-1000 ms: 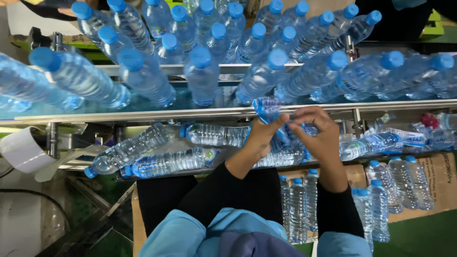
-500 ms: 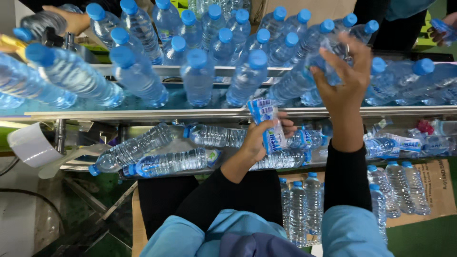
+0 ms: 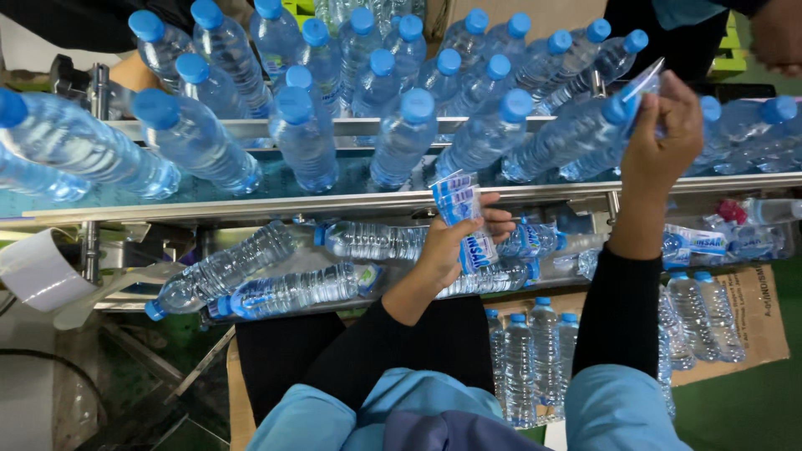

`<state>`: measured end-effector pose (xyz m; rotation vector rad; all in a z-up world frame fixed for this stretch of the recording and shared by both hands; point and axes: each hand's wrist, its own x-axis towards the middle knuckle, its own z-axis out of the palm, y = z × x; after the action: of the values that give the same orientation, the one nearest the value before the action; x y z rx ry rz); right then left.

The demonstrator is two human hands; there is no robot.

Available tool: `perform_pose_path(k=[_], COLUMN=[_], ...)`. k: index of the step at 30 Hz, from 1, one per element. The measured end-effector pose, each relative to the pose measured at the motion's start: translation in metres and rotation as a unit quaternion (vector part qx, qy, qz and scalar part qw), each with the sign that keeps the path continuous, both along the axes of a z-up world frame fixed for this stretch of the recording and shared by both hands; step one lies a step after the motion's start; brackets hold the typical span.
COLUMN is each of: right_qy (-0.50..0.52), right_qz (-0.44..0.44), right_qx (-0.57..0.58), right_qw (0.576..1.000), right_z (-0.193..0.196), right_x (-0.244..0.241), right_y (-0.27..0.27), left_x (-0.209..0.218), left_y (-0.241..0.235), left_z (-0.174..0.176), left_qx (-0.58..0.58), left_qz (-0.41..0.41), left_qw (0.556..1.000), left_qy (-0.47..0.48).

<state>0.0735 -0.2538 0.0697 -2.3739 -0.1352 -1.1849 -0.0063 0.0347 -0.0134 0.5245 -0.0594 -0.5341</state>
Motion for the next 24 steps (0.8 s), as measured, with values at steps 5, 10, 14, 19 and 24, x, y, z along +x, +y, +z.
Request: perform_pose_path(k=[5,10,14,19,24], right_qy=[-0.028,-0.031,-0.105,-0.199,0.0], right_qz=[0.065,0.049,0.022,-0.126,-0.056], right_qx=[-0.077,-0.119,-0.111,-0.355,-0.312], right_qw=[0.995,0.991,0.988,0.905,0.948], right_z=[0.023,0.013,0.009,0.037,0.031], right_x=[-0.017,-0.022,-0.019,-0.021,-0.025], right_y=[0.003,-0.017,-0.045,-0.082,-0.103], left_x=[-0.001,-0.003,-0.003,-0.004,-0.009], left_y=[-0.009,-0.022,-0.029,-0.041,-0.058], left_z=[-0.009,-0.008,-0.012,-0.009,-0.005], left_qx=[-0.02,-0.016,-0.002,0.021,0.048], left_qz=[-0.006,-0.022,-0.035,-0.045,-0.072], left_qw=[0.999,0.999,0.999,0.999,0.996], left_qy=[0.026,0.029,0.025,0.018,0.026])
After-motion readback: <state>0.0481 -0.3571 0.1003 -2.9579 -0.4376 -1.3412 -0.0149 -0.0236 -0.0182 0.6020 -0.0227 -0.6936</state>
